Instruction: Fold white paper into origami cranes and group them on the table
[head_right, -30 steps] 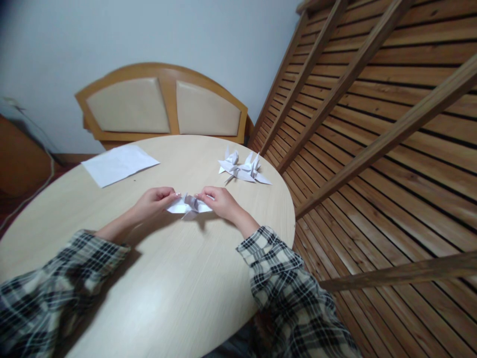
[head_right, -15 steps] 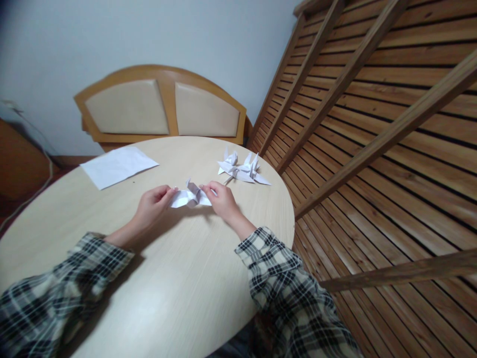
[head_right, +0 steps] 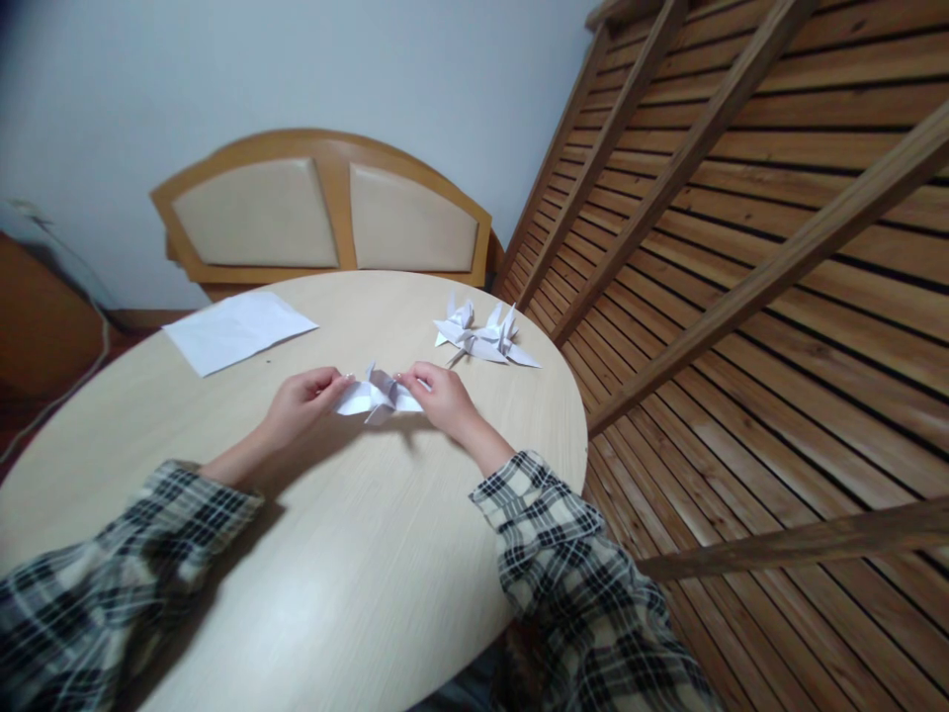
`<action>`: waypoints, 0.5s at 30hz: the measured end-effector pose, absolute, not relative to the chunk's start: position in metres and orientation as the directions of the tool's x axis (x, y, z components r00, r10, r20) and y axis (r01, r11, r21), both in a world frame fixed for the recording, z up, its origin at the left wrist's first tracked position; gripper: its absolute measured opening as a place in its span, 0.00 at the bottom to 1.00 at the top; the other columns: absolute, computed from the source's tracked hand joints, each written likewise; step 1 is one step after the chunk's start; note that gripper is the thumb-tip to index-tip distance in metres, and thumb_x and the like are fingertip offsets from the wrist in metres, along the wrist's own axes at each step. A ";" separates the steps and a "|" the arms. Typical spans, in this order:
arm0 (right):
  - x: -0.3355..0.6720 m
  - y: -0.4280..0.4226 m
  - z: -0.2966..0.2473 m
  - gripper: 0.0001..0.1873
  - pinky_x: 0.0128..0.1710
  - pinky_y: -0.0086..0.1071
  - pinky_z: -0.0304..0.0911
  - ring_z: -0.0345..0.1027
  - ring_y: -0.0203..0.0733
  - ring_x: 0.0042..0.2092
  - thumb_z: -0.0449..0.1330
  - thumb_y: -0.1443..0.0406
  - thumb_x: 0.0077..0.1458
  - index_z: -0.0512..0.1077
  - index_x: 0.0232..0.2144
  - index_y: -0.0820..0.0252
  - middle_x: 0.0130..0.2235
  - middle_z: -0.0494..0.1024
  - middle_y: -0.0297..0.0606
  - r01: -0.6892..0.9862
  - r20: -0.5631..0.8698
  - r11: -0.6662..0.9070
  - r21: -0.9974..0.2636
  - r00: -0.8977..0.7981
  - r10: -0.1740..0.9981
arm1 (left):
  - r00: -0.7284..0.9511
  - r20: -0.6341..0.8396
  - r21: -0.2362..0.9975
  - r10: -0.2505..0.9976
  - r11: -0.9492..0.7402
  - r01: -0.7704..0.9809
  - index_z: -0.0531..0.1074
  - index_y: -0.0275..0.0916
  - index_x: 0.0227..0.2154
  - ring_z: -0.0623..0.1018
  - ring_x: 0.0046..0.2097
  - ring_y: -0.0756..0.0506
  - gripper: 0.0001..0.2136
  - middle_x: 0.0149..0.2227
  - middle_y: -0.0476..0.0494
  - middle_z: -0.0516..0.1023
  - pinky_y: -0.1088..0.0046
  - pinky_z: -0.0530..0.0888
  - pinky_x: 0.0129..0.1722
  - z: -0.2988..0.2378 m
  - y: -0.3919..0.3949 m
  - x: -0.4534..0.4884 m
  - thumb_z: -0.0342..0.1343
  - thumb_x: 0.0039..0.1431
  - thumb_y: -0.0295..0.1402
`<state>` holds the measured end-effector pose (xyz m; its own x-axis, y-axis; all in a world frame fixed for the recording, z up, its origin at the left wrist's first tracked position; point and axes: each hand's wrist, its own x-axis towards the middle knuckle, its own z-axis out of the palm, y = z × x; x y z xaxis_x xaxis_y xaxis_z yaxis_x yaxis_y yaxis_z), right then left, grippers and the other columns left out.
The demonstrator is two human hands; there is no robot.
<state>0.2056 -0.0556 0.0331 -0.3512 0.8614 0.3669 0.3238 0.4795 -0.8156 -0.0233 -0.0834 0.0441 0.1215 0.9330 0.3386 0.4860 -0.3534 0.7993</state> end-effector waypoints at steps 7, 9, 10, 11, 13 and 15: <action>0.201 -0.053 0.033 0.19 0.35 0.34 0.56 0.60 0.38 0.31 0.54 0.53 0.63 0.66 0.24 0.57 0.26 0.67 0.33 0.330 0.405 0.467 -0.821 -0.241 0.882 | -0.013 0.393 0.794 0.920 -0.332 0.509 0.65 0.40 0.19 0.63 0.25 0.48 0.18 0.20 0.50 0.64 0.71 0.57 0.24 0.032 -0.086 -0.015 0.53 0.61 0.43; 0.203 -0.053 0.031 0.20 0.34 0.34 0.56 0.59 0.38 0.31 0.55 0.52 0.62 0.65 0.23 0.57 0.26 0.66 0.32 0.317 0.385 0.460 -0.829 -0.272 0.882 | 0.006 0.370 0.817 0.929 -0.328 0.474 0.65 0.40 0.19 0.63 0.25 0.49 0.18 0.20 0.50 0.64 0.71 0.58 0.24 0.031 -0.086 -0.015 0.53 0.61 0.44; 0.204 -0.052 0.031 0.20 0.33 0.33 0.55 0.59 0.38 0.31 0.55 0.51 0.62 0.65 0.23 0.57 0.26 0.66 0.32 0.309 0.367 0.453 -0.836 -0.299 0.881 | 0.022 0.355 0.829 0.934 -0.326 0.454 0.65 0.40 0.19 0.63 0.24 0.49 0.18 0.20 0.50 0.63 0.71 0.58 0.24 0.031 -0.086 -0.016 0.53 0.61 0.44; 0.206 -0.051 0.030 0.20 0.33 0.33 0.55 0.58 0.37 0.30 0.55 0.51 0.62 0.65 0.23 0.57 0.26 0.66 0.32 0.301 0.347 0.444 -0.844 -0.326 0.880 | 0.037 0.342 0.841 0.939 -0.323 0.433 0.65 0.40 0.19 0.63 0.24 0.49 0.18 0.20 0.51 0.63 0.71 0.58 0.24 0.031 -0.086 -0.017 0.53 0.61 0.43; 0.210 -0.050 0.029 0.20 0.33 0.33 0.55 0.58 0.37 0.31 0.57 0.51 0.61 0.66 0.24 0.58 0.27 0.66 0.32 0.289 0.309 0.423 -0.859 -0.365 0.878 | 0.048 0.324 0.860 0.945 -0.315 0.402 0.65 0.40 0.19 0.63 0.24 0.49 0.18 0.20 0.51 0.62 0.71 0.59 0.24 0.031 -0.084 -0.020 0.53 0.61 0.43; 0.214 -0.048 0.029 0.20 0.32 0.33 0.54 0.57 0.36 0.30 0.58 0.50 0.59 0.66 0.24 0.58 0.26 0.65 0.31 0.286 0.288 0.405 -0.868 -0.375 0.881 | 0.034 0.315 0.873 0.949 -0.303 0.382 0.65 0.39 0.20 0.63 0.24 0.49 0.17 0.20 0.51 0.63 0.71 0.58 0.24 0.031 -0.081 -0.024 0.54 0.61 0.43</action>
<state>0.2138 -0.0478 0.0290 -0.3754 0.8811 0.2877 0.2858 0.4054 -0.8683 -0.0239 -0.0809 0.0306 0.0342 0.9486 0.3146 0.3817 -0.3034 0.8731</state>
